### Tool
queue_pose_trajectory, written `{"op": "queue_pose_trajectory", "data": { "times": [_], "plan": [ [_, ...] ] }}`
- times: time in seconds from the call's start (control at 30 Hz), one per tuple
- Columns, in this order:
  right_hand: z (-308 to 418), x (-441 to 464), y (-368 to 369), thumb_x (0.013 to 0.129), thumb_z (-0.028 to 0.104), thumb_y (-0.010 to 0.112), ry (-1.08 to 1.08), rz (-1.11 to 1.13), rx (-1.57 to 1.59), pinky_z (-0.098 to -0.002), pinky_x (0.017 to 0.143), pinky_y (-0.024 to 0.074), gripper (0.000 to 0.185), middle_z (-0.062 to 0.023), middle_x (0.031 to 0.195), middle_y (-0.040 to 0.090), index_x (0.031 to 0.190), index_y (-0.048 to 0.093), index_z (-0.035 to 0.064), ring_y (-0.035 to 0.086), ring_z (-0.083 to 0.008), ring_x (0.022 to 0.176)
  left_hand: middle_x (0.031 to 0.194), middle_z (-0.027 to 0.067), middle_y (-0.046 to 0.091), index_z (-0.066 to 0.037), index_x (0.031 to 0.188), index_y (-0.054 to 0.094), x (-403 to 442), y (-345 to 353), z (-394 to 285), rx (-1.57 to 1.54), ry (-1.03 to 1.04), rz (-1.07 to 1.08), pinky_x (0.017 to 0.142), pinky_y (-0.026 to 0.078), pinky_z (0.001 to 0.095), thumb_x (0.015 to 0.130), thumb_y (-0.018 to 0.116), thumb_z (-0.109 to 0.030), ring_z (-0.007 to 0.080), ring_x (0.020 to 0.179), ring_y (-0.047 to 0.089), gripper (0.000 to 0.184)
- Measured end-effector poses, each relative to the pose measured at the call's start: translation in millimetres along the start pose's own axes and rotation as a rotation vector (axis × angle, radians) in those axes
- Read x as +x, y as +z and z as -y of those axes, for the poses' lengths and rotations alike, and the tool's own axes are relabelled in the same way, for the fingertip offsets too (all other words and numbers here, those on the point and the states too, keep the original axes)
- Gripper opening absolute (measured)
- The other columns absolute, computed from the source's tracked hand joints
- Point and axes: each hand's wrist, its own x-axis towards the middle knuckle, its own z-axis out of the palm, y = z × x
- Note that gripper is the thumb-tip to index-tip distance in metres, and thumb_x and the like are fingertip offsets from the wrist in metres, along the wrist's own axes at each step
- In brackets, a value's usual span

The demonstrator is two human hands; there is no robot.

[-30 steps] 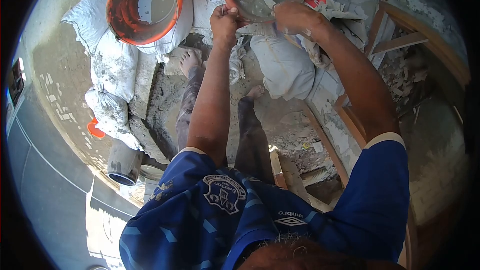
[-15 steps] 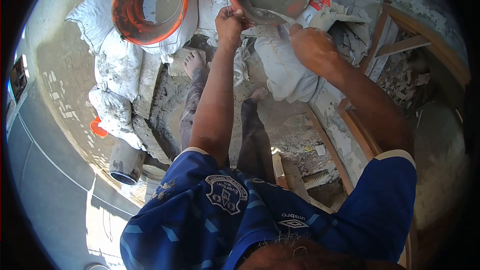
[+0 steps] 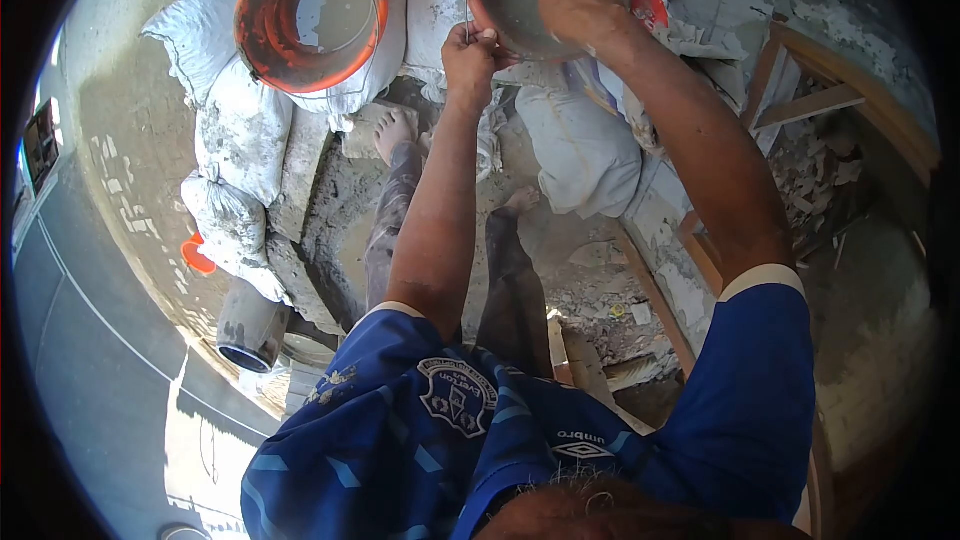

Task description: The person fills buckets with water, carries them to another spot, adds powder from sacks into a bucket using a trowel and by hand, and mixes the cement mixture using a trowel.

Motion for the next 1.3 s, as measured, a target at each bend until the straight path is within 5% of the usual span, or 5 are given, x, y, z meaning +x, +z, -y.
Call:
{"op": "queue_pose_trajectory", "data": {
  "times": [0.67,0.7,0.8,0.93,1.3],
  "plan": [
    [-29,-103,25,0.084,0.009,0.06,-0.033,0.074,-0.061,-0.0424,0.072,0.0579,0.016,-0.0153,0.101,0.071,0.094,0.072,0.0058,0.072,-0.0317,0.088,0.082,0.0146,0.065,0.005,0.104,0.05,3,1,3,-0.056,-0.003,0.0,0.056,0.061,0.0344,0.092,0.056,-0.002,0.024,0.062,0.068,0.016],
    [-55,-81,52,0.081,0.008,0.061,-0.414,-0.051,0.166,-0.0428,0.07,0.0566,0.017,-0.0154,0.099,0.071,0.094,0.072,0.0048,0.071,-0.0335,0.086,0.082,0.0142,0.065,0.005,0.104,0.05,4,2,4,-0.059,-0.007,-0.004,0.056,0.061,0.0342,0.092,0.056,-0.002,0.0239,0.062,0.068,0.016],
    [-24,-69,-8,0.072,0.008,0.065,-0.325,0.283,0.066,-0.0419,0.068,0.0532,0.021,-0.0171,0.095,0.069,0.09,0.071,-0.0015,0.067,-0.0389,0.083,0.082,0.0137,0.065,0.005,0.104,0.05,5,0,3,-0.051,-0.003,-0.001,0.057,0.061,0.0341,0.092,0.057,-0.002,0.0239,0.062,0.068,0.016],
    [-39,-58,-3,0.072,0.012,0.067,0.029,0.041,0.337,-0.043,0.075,0.0543,0.021,-0.0202,0.091,0.07,0.087,0.072,-0.0012,0.068,-0.037,0.089,0.081,0.0133,0.065,0.005,0.104,0.051,2,1,0,-0.056,-0.002,-0.02,0.057,0.061,0.0338,0.092,0.057,-0.002,0.0236,0.061,0.068,0.015],
    [-41,-15,49,0.078,0.014,0.067,-0.191,0.206,-0.215,-0.0419,0.076,0.0569,0.019,-0.0195,0.097,0.071,0.093,0.076,0.006,0.07,-0.032,0.094,0.082,0.0135,0.065,0.004,0.104,0.051,3,3,3,-0.063,-0.018,0.004,0.058,0.061,0.0337,0.092,0.056,-0.003,0.0228,0.062,0.068,0.015]
  ]
}}
